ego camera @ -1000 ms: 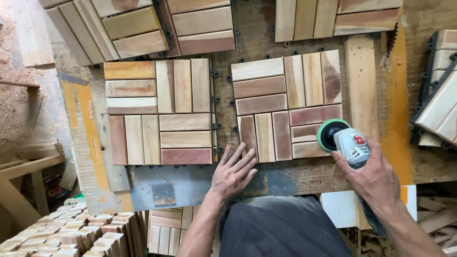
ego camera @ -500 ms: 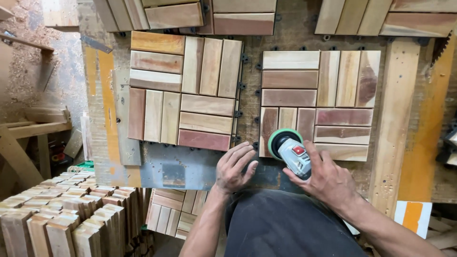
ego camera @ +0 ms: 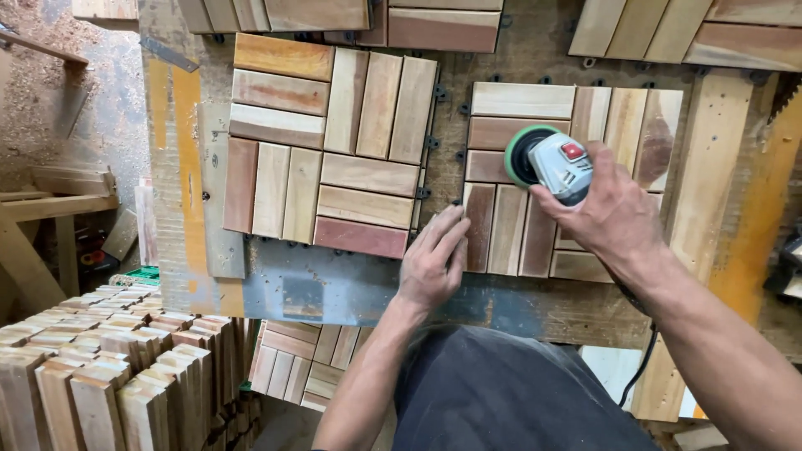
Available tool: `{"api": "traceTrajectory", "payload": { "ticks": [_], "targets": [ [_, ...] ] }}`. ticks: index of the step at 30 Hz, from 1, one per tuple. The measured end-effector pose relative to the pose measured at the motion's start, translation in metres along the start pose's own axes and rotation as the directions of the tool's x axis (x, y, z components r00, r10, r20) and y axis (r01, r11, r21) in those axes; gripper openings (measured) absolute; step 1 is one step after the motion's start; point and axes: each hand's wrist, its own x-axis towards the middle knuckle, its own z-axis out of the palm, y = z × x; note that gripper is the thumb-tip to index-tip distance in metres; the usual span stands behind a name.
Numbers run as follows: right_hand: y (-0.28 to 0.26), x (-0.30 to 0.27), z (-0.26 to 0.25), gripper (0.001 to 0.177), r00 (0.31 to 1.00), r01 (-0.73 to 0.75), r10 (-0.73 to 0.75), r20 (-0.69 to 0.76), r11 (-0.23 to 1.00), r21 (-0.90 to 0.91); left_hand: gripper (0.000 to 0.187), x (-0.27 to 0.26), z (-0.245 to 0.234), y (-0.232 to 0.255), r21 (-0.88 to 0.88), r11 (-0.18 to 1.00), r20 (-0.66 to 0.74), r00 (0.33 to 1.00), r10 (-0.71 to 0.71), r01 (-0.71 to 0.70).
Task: The person uses a handheld orbital sander to smooth the surface of a wooden block composed of multiple smaller pieces arranged in a pattern. The person moves the sander across the surface while holding the block steady with the other hand.
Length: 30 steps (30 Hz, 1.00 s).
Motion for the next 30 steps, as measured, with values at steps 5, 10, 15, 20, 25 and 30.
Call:
{"api": "traceTrajectory", "payload": {
  "ticks": [5,10,15,20,25,30],
  "targets": [
    [0.017,-0.042,0.002,0.091,0.993,-0.039,0.045,0.111,0.998,-0.056,0.046,0.062,0.035,-0.039,0.157,0.984,0.157,0.986,0.062,-0.086],
    [0.021,-0.111,0.029,0.101,0.992,0.127,-0.127,0.012,0.98,-0.152,0.067,0.123,0.081,-0.06,0.471,0.842,0.496,0.868,-0.006,-0.264],
    [0.031,-0.143,0.039,0.103,0.988,0.15,-0.156,-0.015,0.969,-0.197,0.073,0.17,0.089,-0.05,0.472,0.8,0.685,0.725,-0.068,-0.37],
    [0.057,-0.11,0.032,0.096,0.995,0.103,-0.103,0.004,0.992,-0.073,0.073,0.171,0.092,-0.045,0.505,0.783,0.656,0.751,-0.075,-0.363],
    [0.062,-0.052,0.001,0.087,0.994,-0.112,0.112,0.015,0.994,0.012,0.072,0.16,0.102,-0.053,0.539,0.75,0.621,0.783,-0.045,-0.385],
    [0.093,-0.015,0.003,0.081,0.934,-0.281,0.324,-0.152,0.927,0.248,0.075,0.146,0.121,-0.07,0.48,0.833,0.365,0.926,0.096,-0.275]
  ]
}}
